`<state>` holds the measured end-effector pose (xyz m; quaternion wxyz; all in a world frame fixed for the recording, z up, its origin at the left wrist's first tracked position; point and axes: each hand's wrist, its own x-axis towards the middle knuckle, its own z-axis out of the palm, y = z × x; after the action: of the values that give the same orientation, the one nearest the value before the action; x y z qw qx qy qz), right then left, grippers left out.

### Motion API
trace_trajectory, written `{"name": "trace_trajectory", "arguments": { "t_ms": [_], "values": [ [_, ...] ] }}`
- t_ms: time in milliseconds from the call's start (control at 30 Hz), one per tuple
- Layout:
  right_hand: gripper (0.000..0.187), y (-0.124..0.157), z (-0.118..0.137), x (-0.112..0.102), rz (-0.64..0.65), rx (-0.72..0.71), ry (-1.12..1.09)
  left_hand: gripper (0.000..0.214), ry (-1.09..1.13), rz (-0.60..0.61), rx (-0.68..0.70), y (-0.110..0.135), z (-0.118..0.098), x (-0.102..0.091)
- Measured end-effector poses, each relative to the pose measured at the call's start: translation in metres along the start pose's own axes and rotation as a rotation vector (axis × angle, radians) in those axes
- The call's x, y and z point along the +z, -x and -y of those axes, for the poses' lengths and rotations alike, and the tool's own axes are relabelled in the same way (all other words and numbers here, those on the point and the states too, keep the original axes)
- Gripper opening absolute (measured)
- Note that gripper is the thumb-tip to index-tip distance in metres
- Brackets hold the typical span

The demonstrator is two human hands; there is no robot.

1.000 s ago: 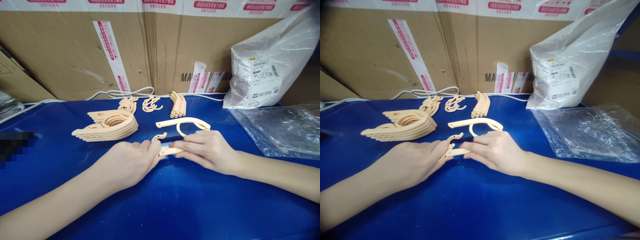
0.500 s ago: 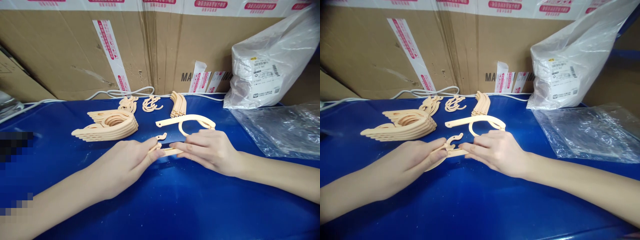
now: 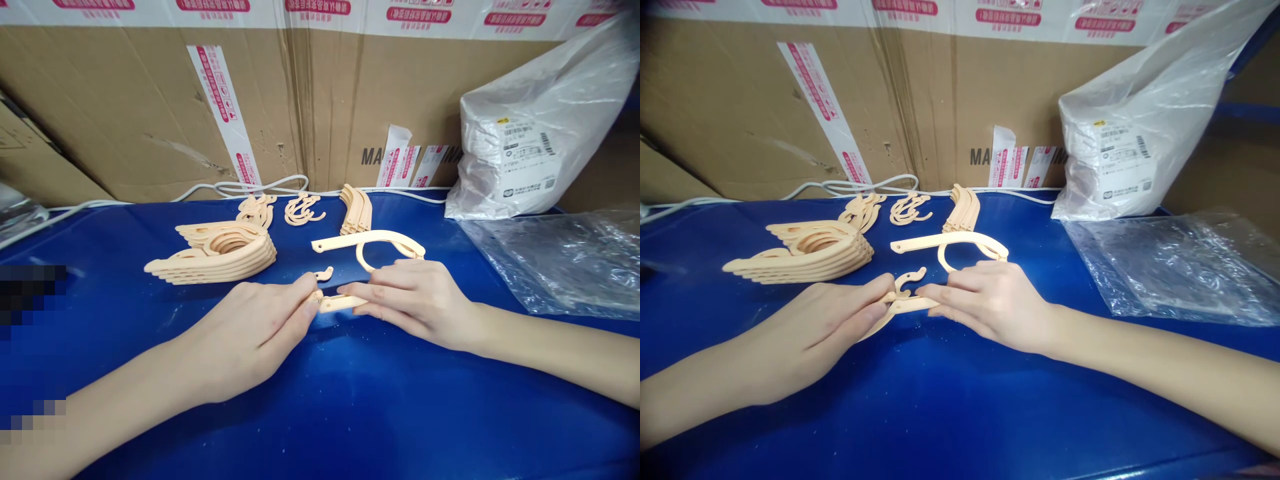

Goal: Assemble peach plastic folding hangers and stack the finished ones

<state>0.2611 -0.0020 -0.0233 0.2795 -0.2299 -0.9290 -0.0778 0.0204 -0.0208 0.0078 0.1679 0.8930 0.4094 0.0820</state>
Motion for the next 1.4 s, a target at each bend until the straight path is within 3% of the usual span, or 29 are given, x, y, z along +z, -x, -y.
{"name": "trace_trajectory", "arguments": {
  "t_ms": [200, 367, 700, 1067, 1400],
  "values": [
    [0.029, 0.001, 0.000, 0.001, -0.020, -0.035, 0.029, 0.033, -0.160, 0.006, 0.023, 0.001, 0.000, 0.003],
    [0.028, 0.000, 0.001, 0.000, -0.023, -0.042, 0.022, 0.037, -0.323, -0.073, 0.094, 0.001, 0.006, 0.010],
    [0.027, 0.000, 0.000, 0.000, -0.016, -0.057, 0.001, 0.033, -0.323, -0.004, 0.124, 0.001, 0.003, 0.009],
    [0.030, 0.001, 0.001, 0.002, 0.001, -0.027, -0.032, 0.043, -0.667, -0.287, 0.289, -0.006, 0.009, 0.020],
    [0.027, 0.002, -0.002, 0.005, 0.067, 0.007, -0.079, 0.039, -0.895, -0.331, 0.378, -0.007, 0.013, 0.023]
  ]
}}
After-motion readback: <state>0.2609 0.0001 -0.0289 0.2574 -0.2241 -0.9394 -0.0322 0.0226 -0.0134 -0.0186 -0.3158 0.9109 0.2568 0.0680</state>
